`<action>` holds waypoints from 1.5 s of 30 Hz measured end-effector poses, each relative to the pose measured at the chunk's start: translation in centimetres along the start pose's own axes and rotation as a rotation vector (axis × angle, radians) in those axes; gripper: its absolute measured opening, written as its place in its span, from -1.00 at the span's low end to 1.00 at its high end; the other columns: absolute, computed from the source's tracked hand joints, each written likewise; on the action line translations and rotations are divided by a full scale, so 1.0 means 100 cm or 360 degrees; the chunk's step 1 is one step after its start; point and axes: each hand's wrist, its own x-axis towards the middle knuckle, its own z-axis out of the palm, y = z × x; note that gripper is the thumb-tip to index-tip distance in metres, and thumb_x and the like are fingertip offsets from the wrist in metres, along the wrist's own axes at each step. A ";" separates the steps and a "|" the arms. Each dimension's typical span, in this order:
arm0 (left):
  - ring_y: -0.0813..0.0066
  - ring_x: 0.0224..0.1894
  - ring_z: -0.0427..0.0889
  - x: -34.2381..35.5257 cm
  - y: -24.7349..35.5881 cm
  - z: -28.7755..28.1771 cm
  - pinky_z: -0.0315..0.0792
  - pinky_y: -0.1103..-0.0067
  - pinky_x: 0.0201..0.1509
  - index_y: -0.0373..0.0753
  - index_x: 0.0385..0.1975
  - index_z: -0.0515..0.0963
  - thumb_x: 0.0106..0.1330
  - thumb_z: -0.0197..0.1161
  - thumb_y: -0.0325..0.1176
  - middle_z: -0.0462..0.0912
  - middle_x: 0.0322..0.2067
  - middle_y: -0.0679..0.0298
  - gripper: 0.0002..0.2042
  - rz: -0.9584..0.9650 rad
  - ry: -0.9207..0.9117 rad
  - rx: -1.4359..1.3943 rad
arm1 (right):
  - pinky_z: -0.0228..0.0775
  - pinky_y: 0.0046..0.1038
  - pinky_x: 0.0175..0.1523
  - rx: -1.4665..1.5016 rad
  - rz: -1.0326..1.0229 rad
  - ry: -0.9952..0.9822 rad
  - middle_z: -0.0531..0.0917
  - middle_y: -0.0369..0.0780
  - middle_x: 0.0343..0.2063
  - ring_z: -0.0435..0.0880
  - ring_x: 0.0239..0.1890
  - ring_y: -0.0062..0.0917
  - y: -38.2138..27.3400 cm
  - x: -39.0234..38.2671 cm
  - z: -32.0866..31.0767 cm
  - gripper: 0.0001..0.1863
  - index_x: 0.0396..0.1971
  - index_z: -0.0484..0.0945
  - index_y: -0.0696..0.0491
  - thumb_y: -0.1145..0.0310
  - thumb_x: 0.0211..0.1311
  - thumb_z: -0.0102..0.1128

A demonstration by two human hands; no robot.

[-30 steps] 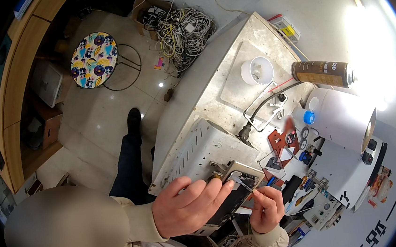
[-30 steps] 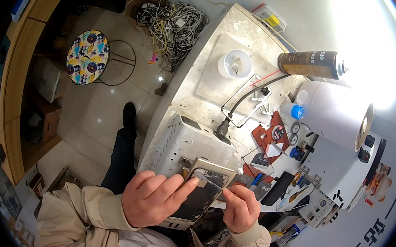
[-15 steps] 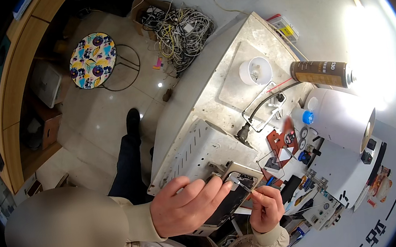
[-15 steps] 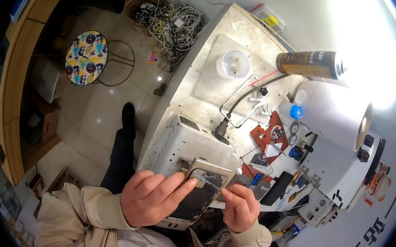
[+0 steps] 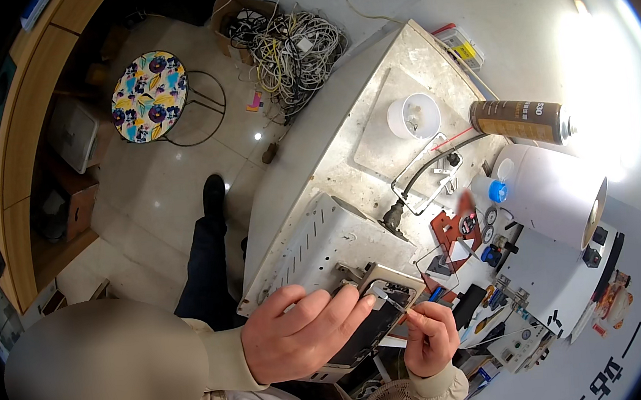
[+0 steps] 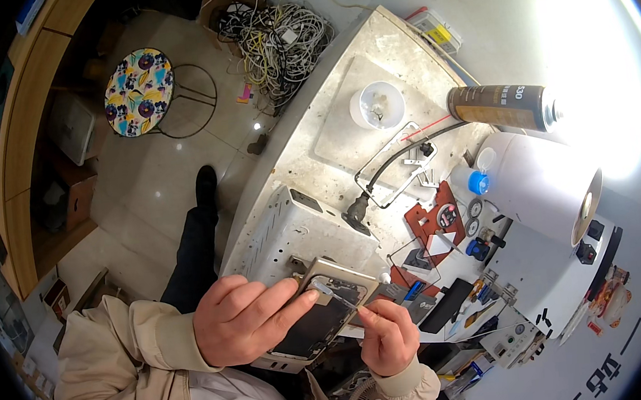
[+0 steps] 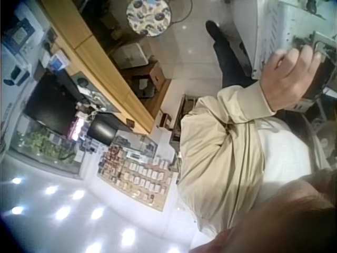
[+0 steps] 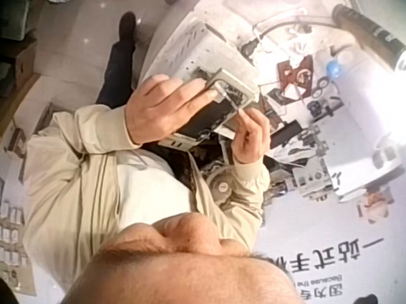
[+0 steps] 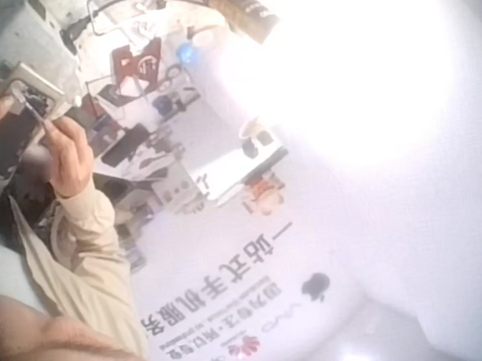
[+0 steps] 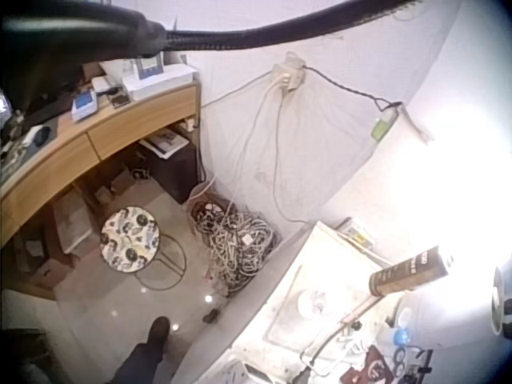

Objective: The person is repairing a disassembled smartphone at a workbench. They use a small metal tool to scrape and clean the internal frame of the device, then apply a white adhesive from a tube along the edges of the screen assembly. The person repeatedly wipes the area with a cloth and continues to apply adhesive to different sections of the phone's interior.

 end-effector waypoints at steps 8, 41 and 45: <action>0.50 -0.03 0.44 -0.001 -0.003 0.000 0.40 0.57 0.00 -0.05 0.15 0.75 0.31 0.26 -0.34 0.64 0.14 0.40 -0.60 -0.0008 -0.0015 -0.0050 | 0.49 -0.48 -0.34 -0.0106 -0.0031 0.0081 0.70 -0.10 -0.22 0.66 -0.34 -0.45 -0.004 0.000 0.005 -0.83 -0.13 0.67 0.11 0.65 0.35 0.36; 0.53 -0.01 0.48 -0.004 -0.009 0.004 0.42 0.59 0.10 0.04 0.12 0.77 0.30 0.25 -0.36 0.64 0.05 0.44 -0.61 -0.0140 0.0032 -0.0281 | 0.45 -0.51 -0.32 -0.0113 0.0027 0.0062 0.70 -0.12 -0.23 0.64 -0.31 -0.46 0.001 -0.001 0.001 -0.91 -0.17 0.66 0.09 0.54 0.40 0.37; 0.48 -0.12 0.59 -0.002 -0.014 0.011 0.50 0.58 -0.05 -0.06 0.12 0.75 0.30 0.34 -0.45 0.68 0.01 0.37 -0.63 -0.0217 0.0057 -0.0801 | 0.45 -0.50 -0.31 -0.0116 0.0056 0.0051 0.70 -0.12 -0.24 0.64 -0.31 -0.46 -0.003 0.000 0.000 -0.91 -0.16 0.65 0.08 0.54 0.41 0.36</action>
